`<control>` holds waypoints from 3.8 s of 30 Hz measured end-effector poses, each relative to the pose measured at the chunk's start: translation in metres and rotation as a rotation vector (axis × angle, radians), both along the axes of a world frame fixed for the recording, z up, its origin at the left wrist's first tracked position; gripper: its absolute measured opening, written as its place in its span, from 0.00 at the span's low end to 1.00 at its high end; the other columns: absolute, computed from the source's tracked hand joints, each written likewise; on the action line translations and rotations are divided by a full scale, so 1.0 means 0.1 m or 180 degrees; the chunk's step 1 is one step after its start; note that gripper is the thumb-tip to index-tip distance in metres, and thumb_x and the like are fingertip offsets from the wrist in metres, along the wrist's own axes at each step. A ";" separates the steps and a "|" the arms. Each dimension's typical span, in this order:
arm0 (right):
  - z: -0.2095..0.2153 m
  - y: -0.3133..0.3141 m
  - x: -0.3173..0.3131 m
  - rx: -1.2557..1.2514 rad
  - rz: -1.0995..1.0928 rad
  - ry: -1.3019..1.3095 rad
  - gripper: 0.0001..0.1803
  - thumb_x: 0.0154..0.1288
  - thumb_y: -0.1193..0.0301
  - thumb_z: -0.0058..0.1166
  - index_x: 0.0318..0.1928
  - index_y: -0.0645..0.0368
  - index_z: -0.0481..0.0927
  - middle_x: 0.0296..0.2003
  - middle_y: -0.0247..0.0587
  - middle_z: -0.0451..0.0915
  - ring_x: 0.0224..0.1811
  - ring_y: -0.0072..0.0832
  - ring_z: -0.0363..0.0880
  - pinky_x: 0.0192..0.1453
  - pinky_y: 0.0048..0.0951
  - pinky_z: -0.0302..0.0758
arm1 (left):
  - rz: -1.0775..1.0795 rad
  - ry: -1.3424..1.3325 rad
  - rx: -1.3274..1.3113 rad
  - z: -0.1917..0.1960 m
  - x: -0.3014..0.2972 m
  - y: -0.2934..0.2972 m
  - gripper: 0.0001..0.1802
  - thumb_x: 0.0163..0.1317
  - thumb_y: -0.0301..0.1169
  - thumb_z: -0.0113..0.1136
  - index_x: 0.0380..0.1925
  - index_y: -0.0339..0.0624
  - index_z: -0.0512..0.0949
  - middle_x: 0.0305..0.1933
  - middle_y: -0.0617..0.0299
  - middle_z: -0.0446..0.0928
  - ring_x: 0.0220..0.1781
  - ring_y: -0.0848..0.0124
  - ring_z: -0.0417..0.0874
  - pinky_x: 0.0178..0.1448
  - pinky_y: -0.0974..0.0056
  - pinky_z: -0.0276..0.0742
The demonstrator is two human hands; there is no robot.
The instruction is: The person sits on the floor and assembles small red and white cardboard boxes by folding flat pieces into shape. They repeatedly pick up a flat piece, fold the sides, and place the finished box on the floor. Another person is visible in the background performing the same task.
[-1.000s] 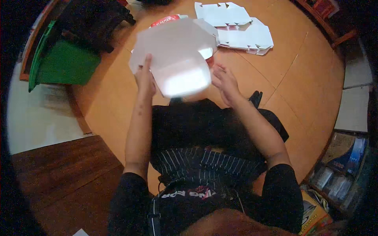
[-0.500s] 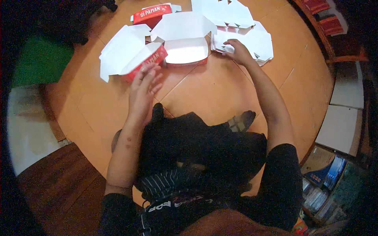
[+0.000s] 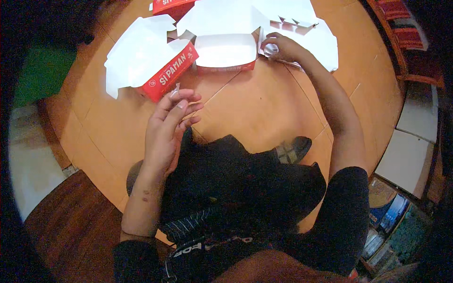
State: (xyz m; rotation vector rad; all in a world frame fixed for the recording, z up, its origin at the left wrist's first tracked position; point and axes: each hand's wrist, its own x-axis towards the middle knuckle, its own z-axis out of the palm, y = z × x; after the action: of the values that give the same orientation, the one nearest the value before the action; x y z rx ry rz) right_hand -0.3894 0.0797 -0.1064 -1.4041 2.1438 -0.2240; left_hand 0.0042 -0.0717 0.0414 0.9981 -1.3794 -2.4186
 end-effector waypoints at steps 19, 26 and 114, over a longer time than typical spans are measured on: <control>0.00 0.09 0.13 -0.0435 -0.0010 0.0594 0.21 0.66 0.57 0.58 0.58 0.47 0.76 0.54 0.47 0.80 0.55 0.45 0.80 0.59 0.40 0.76 | -0.0035 0.0046 -0.0093 0.04 0.06 0.00 0.14 0.73 0.34 0.50 0.55 0.40 0.73 0.55 0.54 0.77 0.56 0.63 0.80 0.58 0.60 0.76; -0.15 0.13 0.19 -0.0361 -0.0802 0.0355 0.19 0.68 0.65 0.54 0.59 0.47 0.76 0.54 0.46 0.81 0.53 0.44 0.82 0.60 0.39 0.76 | -0.0047 0.0084 -0.0036 0.06 0.07 -0.03 0.14 0.74 0.34 0.50 0.55 0.40 0.73 0.55 0.54 0.78 0.56 0.64 0.81 0.57 0.61 0.76; 0.03 2.43 1.27 -0.0404 -0.1437 -0.0205 0.25 0.60 0.63 0.66 0.57 0.55 0.81 0.49 0.44 0.85 0.52 0.39 0.85 0.58 0.35 0.78 | -0.2525 -0.0111 0.0678 -2.27 -1.99 1.97 0.14 0.68 0.27 0.60 0.49 0.28 0.77 0.46 0.54 0.82 0.43 0.69 0.85 0.50 0.67 0.85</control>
State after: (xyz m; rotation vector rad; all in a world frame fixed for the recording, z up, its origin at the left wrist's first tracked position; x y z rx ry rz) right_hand -0.2622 0.3230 -0.1035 -0.9419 2.4013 -0.5755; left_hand -0.1944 0.1258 -0.1856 0.5845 -1.8137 -3.1639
